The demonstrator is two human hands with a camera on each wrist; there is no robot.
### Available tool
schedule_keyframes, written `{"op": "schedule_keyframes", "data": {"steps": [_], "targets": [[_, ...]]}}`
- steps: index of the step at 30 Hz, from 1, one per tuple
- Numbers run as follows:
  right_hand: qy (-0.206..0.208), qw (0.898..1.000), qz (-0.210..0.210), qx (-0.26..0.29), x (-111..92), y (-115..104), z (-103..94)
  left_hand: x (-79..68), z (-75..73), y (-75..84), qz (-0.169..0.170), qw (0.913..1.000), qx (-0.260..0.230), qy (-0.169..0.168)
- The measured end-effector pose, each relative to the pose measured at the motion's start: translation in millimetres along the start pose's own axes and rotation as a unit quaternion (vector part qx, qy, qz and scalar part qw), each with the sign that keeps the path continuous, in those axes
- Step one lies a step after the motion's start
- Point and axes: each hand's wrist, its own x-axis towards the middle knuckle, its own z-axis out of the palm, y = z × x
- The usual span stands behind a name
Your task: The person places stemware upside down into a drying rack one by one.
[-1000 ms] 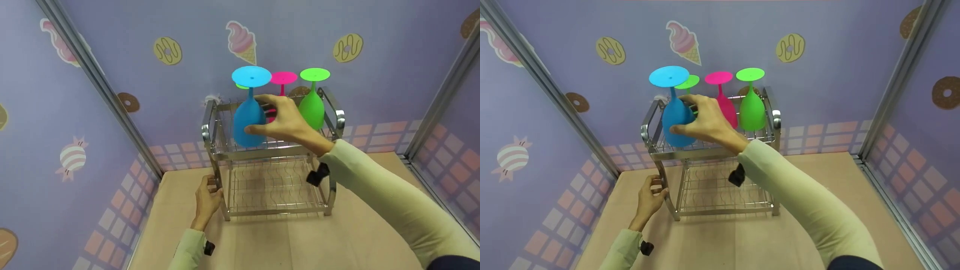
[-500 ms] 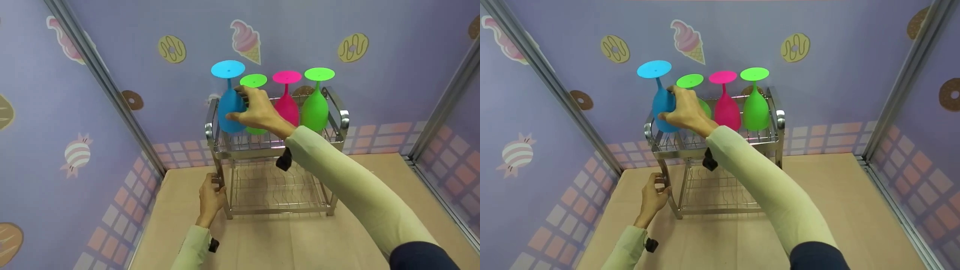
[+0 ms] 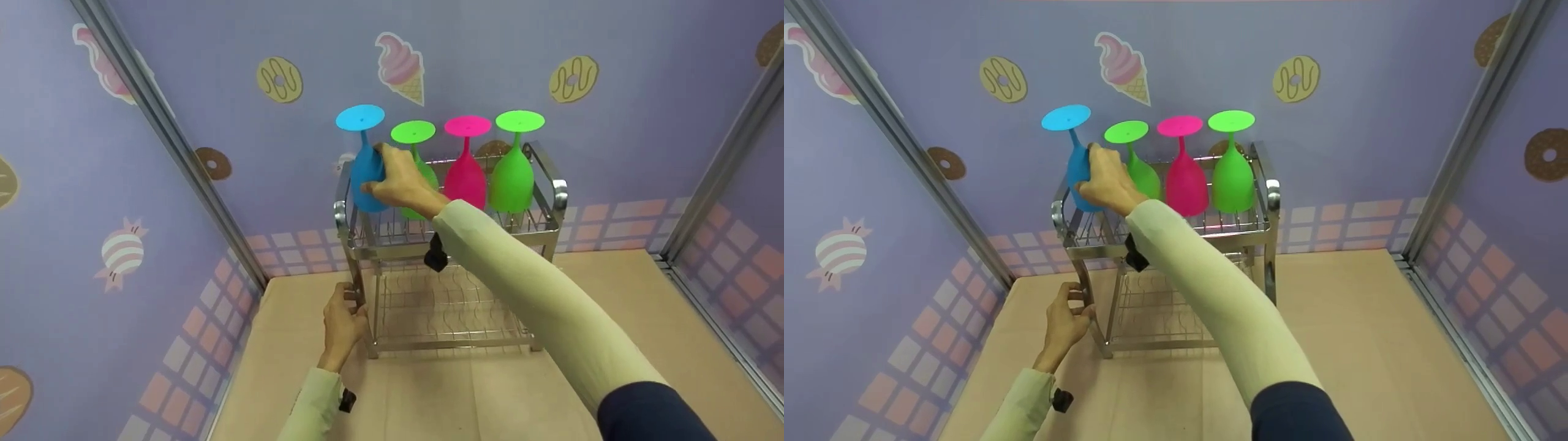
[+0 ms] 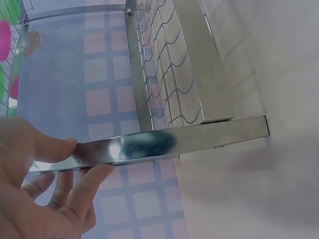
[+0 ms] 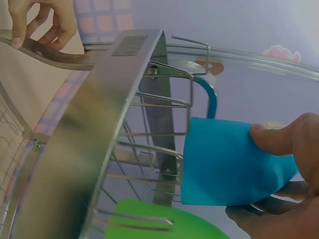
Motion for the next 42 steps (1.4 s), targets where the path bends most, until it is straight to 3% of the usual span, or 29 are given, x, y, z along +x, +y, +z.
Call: {"op": "schedule_keyframes", "data": {"steps": [7,17,32,42], "targets": [[-0.009,1.000,0.010,-0.015,4,8,21.5,-3.3,-3.0,-3.6,-0.014,0.9999,-0.001,-0.008],[-0.003,0.998,0.034,-0.044,5,17,33.1,-3.1,-2.8,-1.4,0.006,1.0000,0.001,-0.001],[0.006,0.997,0.050,-0.062,8,22,36.1,-0.8,2.2,2.1,0.019,0.9996,0.023,0.004],[0.026,0.996,0.049,-0.074,8,16,36.7,0.5,0.5,0.6,0.025,0.9996,0.012,0.006]]}}
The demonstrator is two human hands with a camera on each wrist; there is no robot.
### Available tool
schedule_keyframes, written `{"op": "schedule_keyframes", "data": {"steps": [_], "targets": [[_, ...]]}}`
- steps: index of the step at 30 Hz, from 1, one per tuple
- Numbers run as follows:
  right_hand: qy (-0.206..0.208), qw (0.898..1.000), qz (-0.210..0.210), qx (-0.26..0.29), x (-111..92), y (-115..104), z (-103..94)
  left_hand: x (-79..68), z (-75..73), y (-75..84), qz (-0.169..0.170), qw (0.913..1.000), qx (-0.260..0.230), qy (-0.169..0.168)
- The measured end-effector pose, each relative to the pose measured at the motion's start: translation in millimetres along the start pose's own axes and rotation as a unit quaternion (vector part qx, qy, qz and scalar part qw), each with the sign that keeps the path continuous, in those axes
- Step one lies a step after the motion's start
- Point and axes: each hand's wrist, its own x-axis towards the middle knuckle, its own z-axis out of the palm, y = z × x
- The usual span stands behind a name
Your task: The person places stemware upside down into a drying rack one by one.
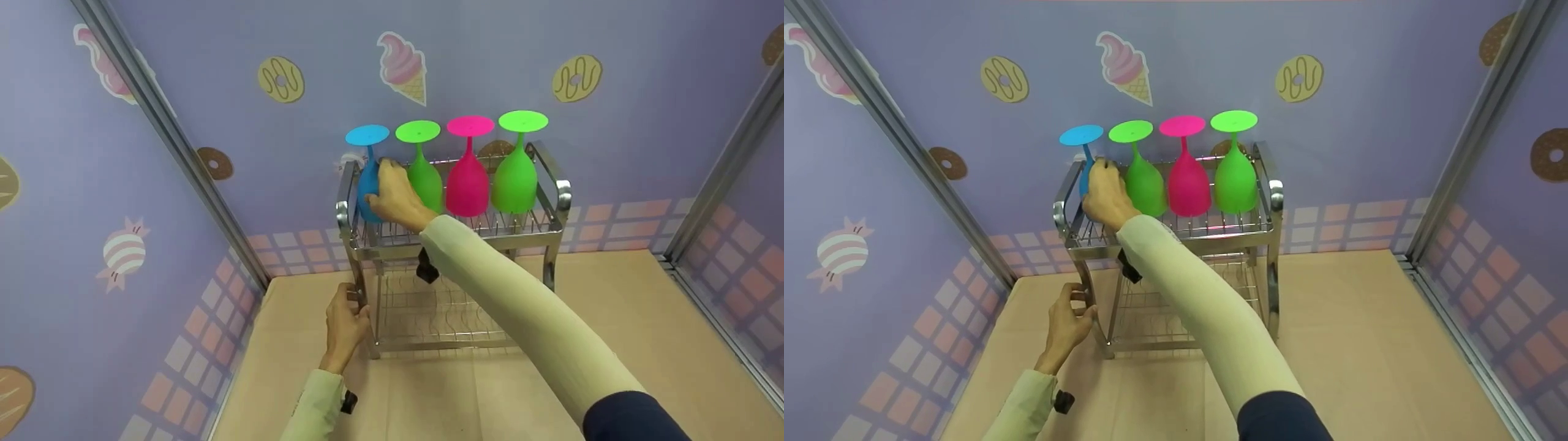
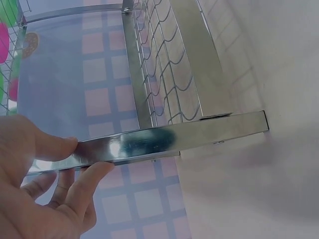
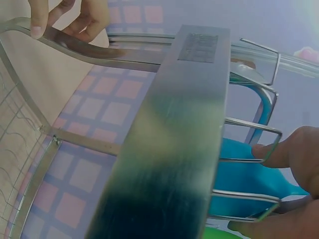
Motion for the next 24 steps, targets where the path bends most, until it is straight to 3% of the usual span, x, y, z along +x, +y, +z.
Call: {"op": "schedule_keyframes", "data": {"steps": [7,14,19,24], "targets": [[-0.010,1.000,-0.012,0.018,-15,-4,-10.3,1.7,-4.1,0.9,-0.005,0.9999,0.009,-0.007],[-0.017,0.999,-0.027,0.033,-34,1,-34.5,7.4,-15.3,7.1,0.005,0.9993,0.021,-0.030],[-0.018,0.999,-0.030,0.023,-53,17,-63.0,14.6,-25.7,14.4,0.028,0.9973,0.020,-0.066],[0.016,0.996,-0.082,0.017,-79,46,-96.2,19.7,-39.0,23.0,0.021,0.9934,0.039,-0.106]]}}
